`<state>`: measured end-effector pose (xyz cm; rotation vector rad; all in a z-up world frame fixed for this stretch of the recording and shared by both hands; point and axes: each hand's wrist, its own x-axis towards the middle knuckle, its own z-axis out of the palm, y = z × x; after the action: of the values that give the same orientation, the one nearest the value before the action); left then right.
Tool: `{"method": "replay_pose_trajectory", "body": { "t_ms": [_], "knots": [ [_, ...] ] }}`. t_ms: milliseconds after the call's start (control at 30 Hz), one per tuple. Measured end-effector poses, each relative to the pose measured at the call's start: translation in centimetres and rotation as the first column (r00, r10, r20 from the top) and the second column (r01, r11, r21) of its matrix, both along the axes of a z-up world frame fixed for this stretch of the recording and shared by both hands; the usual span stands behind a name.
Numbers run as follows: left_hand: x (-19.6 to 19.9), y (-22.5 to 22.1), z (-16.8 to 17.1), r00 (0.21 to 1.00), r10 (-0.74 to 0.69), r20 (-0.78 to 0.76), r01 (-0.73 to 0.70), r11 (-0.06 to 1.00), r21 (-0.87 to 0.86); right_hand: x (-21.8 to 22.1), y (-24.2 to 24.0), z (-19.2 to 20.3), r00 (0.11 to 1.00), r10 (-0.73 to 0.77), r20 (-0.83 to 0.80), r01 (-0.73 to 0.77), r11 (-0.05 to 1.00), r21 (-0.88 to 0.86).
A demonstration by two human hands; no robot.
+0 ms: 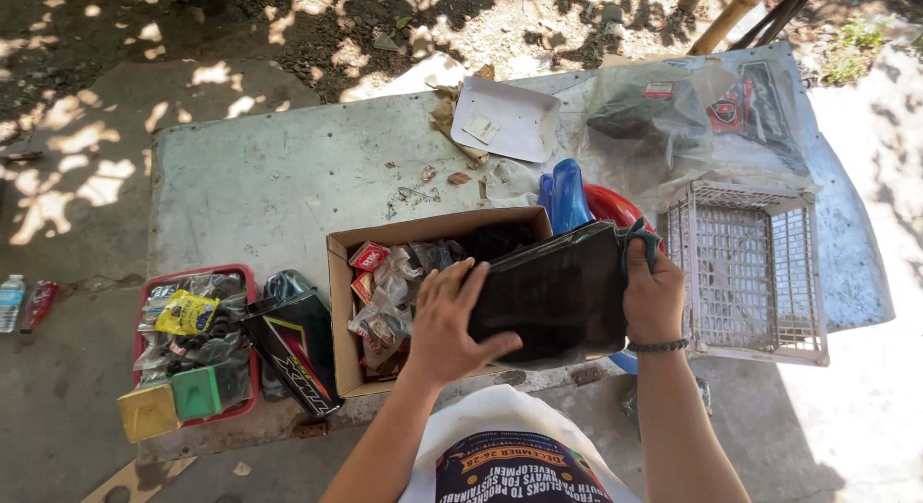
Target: Cleaning various motorcycle plastic body components using a cloth.
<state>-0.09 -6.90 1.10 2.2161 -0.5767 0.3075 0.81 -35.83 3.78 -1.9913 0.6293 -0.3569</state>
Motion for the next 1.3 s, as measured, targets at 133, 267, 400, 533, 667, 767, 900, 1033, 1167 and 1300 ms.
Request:
{"method": "replay_pose_trajectory", "body": {
  "t_ms": [133, 267, 400, 533, 667, 767, 900, 1033, 1167, 1300],
  "knots": [
    [-0.7, -1.4, 0.7, 0.995, -0.091, -0.048, 0.096, 0.988, 0.122, 0.7, -1.9, -1.2, 0.998, 0.006, -0.064, -0.002, 0.998, 0.057],
    [0.0, -2.3, -0.9, 0.981, -0.162, -0.103, 0.19, 0.904, 0.384, 1.3, -2.9, -1.3, 0.996, 0.012, -0.089, -0.007, 0.999, 0.051],
    [0.2, -2.8, -2.1, 0.991, -0.124, 0.049, 0.093, 0.905, 0.416, 1.4, -2.8, -0.9, 0.992, 0.032, -0.121, -0.024, 0.997, 0.07],
    [-0.3, -3.0, -3.8, 0.994, -0.093, 0.052, 0.072, 0.947, 0.313, 1.1, -1.9, 0.8, 0.99, 0.071, -0.122, -0.067, 0.997, 0.035],
    [-1.1, -2.5, -3.2, 0.999, -0.04, -0.014, 0.042, 0.96, 0.278, 0.6, 0.9, 4.3, 0.927, 0.36, -0.104, -0.37, 0.832, -0.415],
    [-1.1, -2.0, -3.3, 0.998, -0.029, -0.054, 0.043, 0.957, 0.286, -0.5, 2.3, 4.9, 0.826, 0.546, -0.137, -0.504, 0.609, -0.612],
    [-1.6, -1.4, -3.7, 0.995, -0.003, -0.099, 0.031, 0.957, 0.289, -1.7, 3.7, 4.2, 0.743, 0.647, -0.174, -0.483, 0.337, -0.808],
    [-1.7, -1.7, -3.3, 0.985, -0.003, -0.171, 0.059, 0.944, 0.324, -2.9, 4.7, 1.8, 0.568, 0.814, -0.122, -0.491, 0.216, -0.844],
    [-1.8, -2.3, -2.9, 0.98, 0.009, -0.198, 0.071, 0.917, 0.392, -2.7, 5.6, 1.5, 0.416, 0.908, 0.049, -0.679, 0.346, -0.648],
    [-1.5, -2.1, -3.4, 0.983, 0.006, -0.183, 0.07, 0.911, 0.407, -2.5, 6.8, 0.4, 0.342, 0.913, 0.221, -0.712, 0.406, -0.573]
  ]
}}
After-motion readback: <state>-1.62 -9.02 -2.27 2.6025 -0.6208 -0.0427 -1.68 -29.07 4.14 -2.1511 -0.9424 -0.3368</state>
